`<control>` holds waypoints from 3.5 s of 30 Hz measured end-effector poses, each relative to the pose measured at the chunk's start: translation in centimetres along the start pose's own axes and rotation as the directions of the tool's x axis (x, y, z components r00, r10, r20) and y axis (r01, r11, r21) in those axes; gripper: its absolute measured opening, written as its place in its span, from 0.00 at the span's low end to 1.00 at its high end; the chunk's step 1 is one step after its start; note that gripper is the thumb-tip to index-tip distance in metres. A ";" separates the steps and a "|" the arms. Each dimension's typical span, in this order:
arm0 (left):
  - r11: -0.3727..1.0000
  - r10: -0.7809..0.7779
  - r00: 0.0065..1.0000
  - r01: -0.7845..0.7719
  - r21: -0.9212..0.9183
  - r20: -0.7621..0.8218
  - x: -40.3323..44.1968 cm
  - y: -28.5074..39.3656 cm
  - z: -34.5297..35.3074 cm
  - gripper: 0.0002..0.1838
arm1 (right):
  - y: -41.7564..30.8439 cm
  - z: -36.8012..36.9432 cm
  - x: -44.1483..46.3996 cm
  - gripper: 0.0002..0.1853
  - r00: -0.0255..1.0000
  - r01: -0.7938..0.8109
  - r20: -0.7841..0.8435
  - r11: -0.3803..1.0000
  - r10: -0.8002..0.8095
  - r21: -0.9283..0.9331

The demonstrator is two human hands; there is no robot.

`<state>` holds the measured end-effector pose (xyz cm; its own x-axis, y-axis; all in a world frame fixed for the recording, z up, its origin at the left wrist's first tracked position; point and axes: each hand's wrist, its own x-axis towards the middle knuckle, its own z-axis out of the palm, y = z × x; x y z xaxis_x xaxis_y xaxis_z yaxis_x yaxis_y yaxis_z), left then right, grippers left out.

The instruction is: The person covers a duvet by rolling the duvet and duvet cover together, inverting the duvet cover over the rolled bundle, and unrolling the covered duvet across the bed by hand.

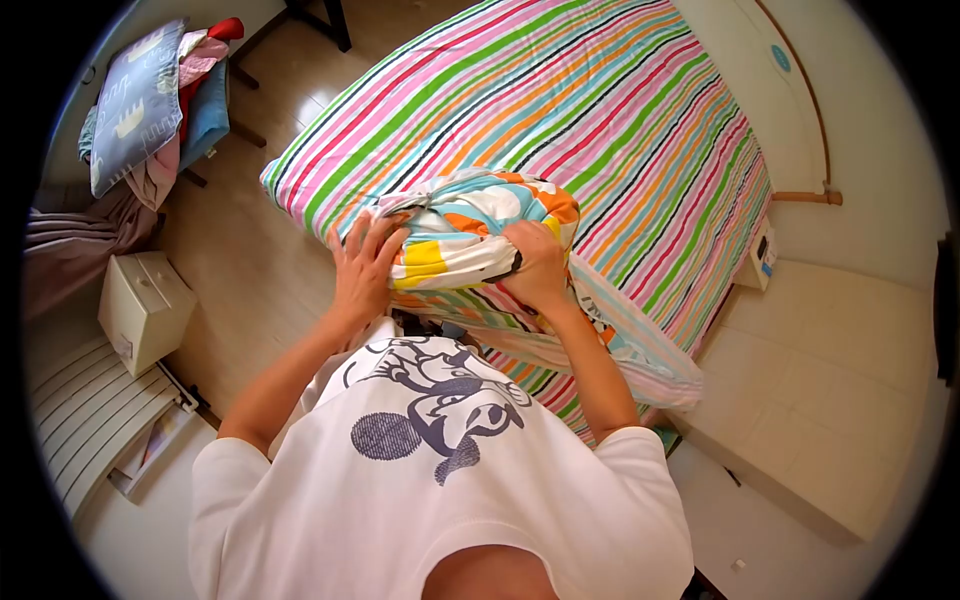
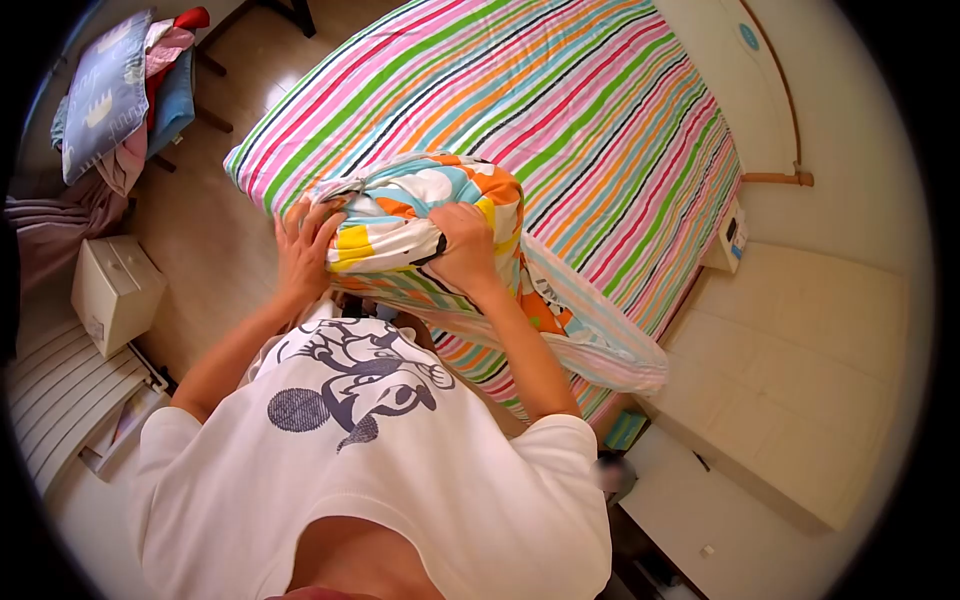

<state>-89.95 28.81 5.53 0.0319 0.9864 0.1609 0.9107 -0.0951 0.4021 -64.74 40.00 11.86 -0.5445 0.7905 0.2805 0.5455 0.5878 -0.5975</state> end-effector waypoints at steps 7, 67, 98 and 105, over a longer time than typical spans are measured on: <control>0.997 0.071 0.996 -0.069 0.032 -0.062 2.7 -7.3 2.4 0.25 | 0.7 -4.7 -1.1 0.15 0.997 -0.027 0.076 1.000 0.026 0.015; 0.972 0.051 0.999 -0.048 -0.231 0.006 2.3 0.1 -9.0 0.54 | -3.9 3.1 6.8 0.14 0.915 -0.362 0.267 0.909 0.303 0.208; 0.956 0.220 0.968 -0.189 -0.224 0.121 18.1 -13.3 13.9 0.21 | 4.9 16.6 -15.6 0.17 0.441 -0.856 -0.081 0.446 0.894 0.260; 0.759 0.651 0.607 -0.514 -0.399 0.456 6.2 3.9 19.7 0.23 | 18.2 13.4 -25.7 0.19 0.363 -0.931 -0.223 0.363 0.905 -0.046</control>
<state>-78.10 37.17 -9.73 0.8001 0.5976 -0.0516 0.5103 -0.6330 0.5821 -49.35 28.11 -16.28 0.4376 0.8572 -0.2713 0.7337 -0.5149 -0.4434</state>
